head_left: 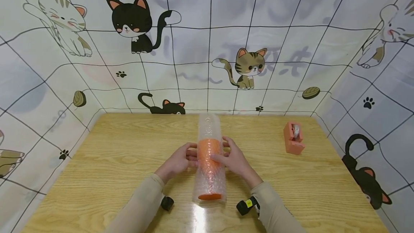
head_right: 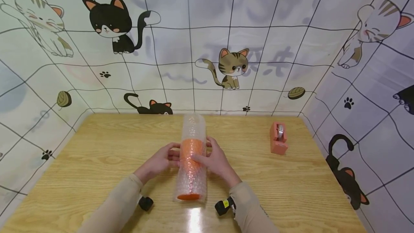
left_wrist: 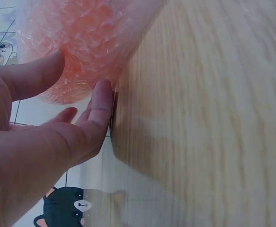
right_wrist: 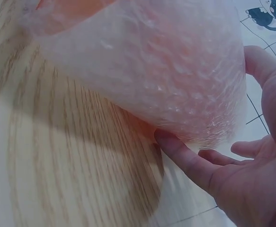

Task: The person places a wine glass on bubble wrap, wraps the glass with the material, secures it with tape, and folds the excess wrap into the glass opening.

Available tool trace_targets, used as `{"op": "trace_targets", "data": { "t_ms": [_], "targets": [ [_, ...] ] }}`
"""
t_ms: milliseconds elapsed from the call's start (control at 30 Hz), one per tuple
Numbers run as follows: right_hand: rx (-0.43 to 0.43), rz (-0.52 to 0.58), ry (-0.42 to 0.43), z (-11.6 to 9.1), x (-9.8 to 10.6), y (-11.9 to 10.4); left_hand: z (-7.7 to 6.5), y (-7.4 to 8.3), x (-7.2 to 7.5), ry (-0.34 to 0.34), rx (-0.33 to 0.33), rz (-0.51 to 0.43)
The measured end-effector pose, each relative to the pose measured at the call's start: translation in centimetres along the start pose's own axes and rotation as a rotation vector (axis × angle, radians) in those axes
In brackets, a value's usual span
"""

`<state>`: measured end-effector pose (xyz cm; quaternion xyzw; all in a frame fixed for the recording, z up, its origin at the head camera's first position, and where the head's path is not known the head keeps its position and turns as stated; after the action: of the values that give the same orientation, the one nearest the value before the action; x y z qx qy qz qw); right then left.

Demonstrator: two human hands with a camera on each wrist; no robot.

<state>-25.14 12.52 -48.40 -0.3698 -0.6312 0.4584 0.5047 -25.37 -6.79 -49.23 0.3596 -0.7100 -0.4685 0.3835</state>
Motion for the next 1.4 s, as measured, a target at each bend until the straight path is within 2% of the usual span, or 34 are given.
{"op": "trace_targets", "data": {
  "t_ms": [200,300,533,933,1200,1400],
  "targets": [
    [-0.001,0.015,-0.014,-0.1,0.1,0.0,0.2,-0.4,0.0,-0.005,0.083,-0.060],
    [-0.003,0.024,-0.019,-0.2,0.1,0.0,0.3,-0.4,-0.2,-0.034,0.102,-0.070],
    [-0.013,0.021,-0.020,-0.3,0.2,0.0,0.5,-0.1,-0.7,-0.140,0.071,-0.074],
    [-0.003,0.096,-0.044,-0.6,0.2,-0.2,0.1,-0.1,-1.0,-0.209,0.050,-0.234],
    [0.005,0.092,-0.041,-0.9,0.4,-0.2,0.0,0.0,-0.9,-0.180,0.050,-0.267],
    [0.057,0.072,-0.005,-0.8,1.0,-0.6,0.0,0.0,-0.5,-0.104,0.049,-0.239]
  ]
}}
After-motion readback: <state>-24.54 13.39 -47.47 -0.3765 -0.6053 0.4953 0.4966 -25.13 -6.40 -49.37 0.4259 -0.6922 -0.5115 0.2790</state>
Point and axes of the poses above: each hand's wrist, its own z-axis towards the middle knuckle, its own x-axis out of the back of the hand, y = z × x, the point moved 8 cm from there along z, towards the middle knuckle, and after that the axes turned 2 degrees about x, right-handed, at the moved point
